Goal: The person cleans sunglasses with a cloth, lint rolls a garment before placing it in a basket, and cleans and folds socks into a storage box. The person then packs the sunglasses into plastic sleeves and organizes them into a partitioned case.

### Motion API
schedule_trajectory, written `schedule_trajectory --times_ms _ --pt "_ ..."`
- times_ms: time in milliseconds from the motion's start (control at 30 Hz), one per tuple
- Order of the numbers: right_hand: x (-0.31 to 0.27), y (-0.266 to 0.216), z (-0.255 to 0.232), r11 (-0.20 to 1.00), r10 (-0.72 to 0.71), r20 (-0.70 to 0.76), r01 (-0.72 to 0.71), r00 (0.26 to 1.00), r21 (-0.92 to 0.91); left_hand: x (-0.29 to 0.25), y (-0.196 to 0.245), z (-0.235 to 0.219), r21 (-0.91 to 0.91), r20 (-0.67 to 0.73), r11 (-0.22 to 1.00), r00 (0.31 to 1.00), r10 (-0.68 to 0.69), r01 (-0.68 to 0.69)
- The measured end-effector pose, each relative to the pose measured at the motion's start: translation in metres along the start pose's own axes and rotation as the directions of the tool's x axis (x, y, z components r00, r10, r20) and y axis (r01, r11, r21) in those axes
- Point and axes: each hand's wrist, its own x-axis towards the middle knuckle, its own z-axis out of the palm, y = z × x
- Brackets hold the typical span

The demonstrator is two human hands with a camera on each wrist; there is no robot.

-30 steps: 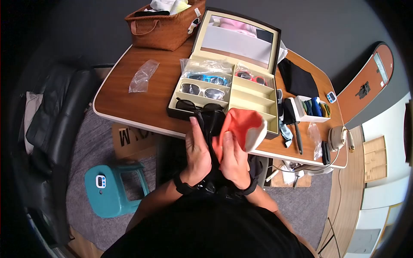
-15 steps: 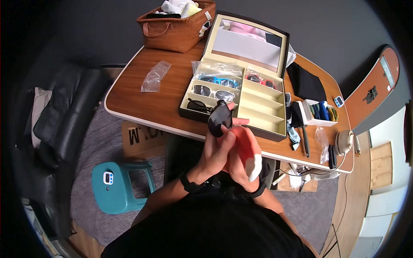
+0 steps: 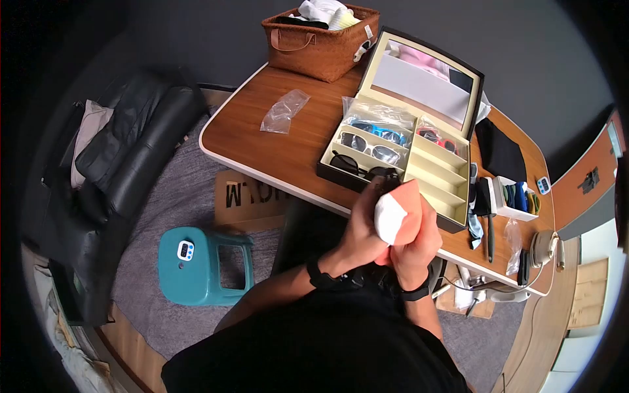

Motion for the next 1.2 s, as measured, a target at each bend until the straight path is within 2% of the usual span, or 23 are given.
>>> schedule_trajectory --times_ms 33,67,100,167,233,267,300,367,433,467,500,567,633,700,767,833,900,967,1133,1200 --pt "-0.001 0.001 0.0 0.999 0.02 0.047 -0.018 0.999 -0.032 0.004 0.002 -0.004 -0.022 -0.03 0.999 0.999 0.041 -0.042" --pt "-0.001 0.001 -0.001 0.999 0.023 0.04 -0.022 0.999 -0.034 0.011 -0.003 -0.011 -0.156 0.011 0.987 0.999 0.032 -0.03" --pt "0.0 0.002 -0.002 0.999 0.033 0.071 -0.035 0.997 0.023 0.02 0.011 -0.012 -0.086 -0.074 0.996 0.997 -0.034 0.027" --pt "0.0 0.011 -0.007 0.995 0.046 0.093 -0.054 0.995 0.079 0.029 0.018 -0.029 -0.026 -0.021 0.997 0.997 -0.08 0.079" --pt "-0.003 0.032 -0.014 0.97 0.111 0.066 -0.123 0.992 0.209 0.038 0.022 -0.048 -0.107 -0.027 0.981 0.986 -0.164 0.161" --pt "0.0 0.03 -0.022 0.885 0.306 0.117 -0.328 0.945 0.332 0.044 0.02 -0.059 -0.145 -0.101 0.976 0.979 -0.175 0.16" --pt "-0.002 0.045 -0.027 0.836 0.354 0.141 -0.38 0.925 0.397 0.049 0.018 -0.073 -0.167 -0.184 0.967 0.957 -0.222 0.193" --pt "0.001 0.067 -0.039 0.827 0.295 0.124 -0.318 0.947 0.464 0.056 0.006 -0.112 -0.123 -0.245 0.968 0.938 -0.244 0.22" --pt "0.001 0.086 -0.046 0.83 0.338 0.1 -0.347 0.936 0.438 0.059 0.003 -0.129 -0.057 -0.381 0.971 0.894 -0.235 0.231" --pt "-0.001 0.097 -0.046 0.815 0.338 0.086 -0.338 0.937 0.471 0.062 0.009 -0.129 -0.017 -0.421 0.96 0.869 -0.259 0.278" --pt "-0.004 0.104 -0.043 0.813 0.346 0.075 -0.339 0.935 0.473 0.064 0.005 -0.139 -0.036 -0.402 0.952 0.868 -0.292 0.303" --pt "-0.007 0.116 -0.042 0.782 0.345 0.071 -0.328 0.936 0.531 0.07 0.001 -0.138 -0.003 -0.469 0.962 0.849 -0.242 0.272" --pt "-0.009 0.112 -0.04 0.753 0.353 0.09 -0.339 0.931 0.564 0.076 -0.022 -0.151 0.069 -0.476 0.965 0.858 -0.192 0.254" --pt "-0.01 0.111 -0.039 0.733 0.358 0.134 -0.367 0.924 0.573 0.078 -0.02 -0.138 0.224 -0.472 0.943 0.874 -0.116 0.246" --pt "-0.013 0.111 -0.037 0.728 0.351 0.125 -0.354 0.928 0.587 0.079 -0.04 -0.152 0.285 -0.397 0.934 0.914 -0.087 0.213" --pt "-0.013 0.112 -0.034 0.726 0.341 0.108 -0.335 0.934 0.6 0.079 -0.061 -0.169 0.515 -0.332 0.841 0.943 0.019 0.164" --pt "-0.014 0.113 -0.035 0.721 0.337 0.087 -0.317 0.938 0.616 0.076 -0.053 -0.159 0.587 -0.307 0.795 0.951 0.042 0.155" --pt "-0.014 0.116 -0.034 0.716 0.34 0.081 -0.314 0.937 0.624 0.076 -0.052 -0.156 0.822 -0.213 0.554 0.973 0.089 0.13" --pt "-0.014 0.116 -0.036 0.709 0.374 0.107 -0.358 0.921 0.608 0.079 -0.041 -0.151 0.823 -0.263 0.515 0.964 -0.026 0.239" --pt "-0.013 0.112 -0.036 0.698 0.392 0.121 -0.381 0.912 0.606 0.08 -0.043 -0.158 0.917 -0.258 0.344 0.959 0.119 0.204"
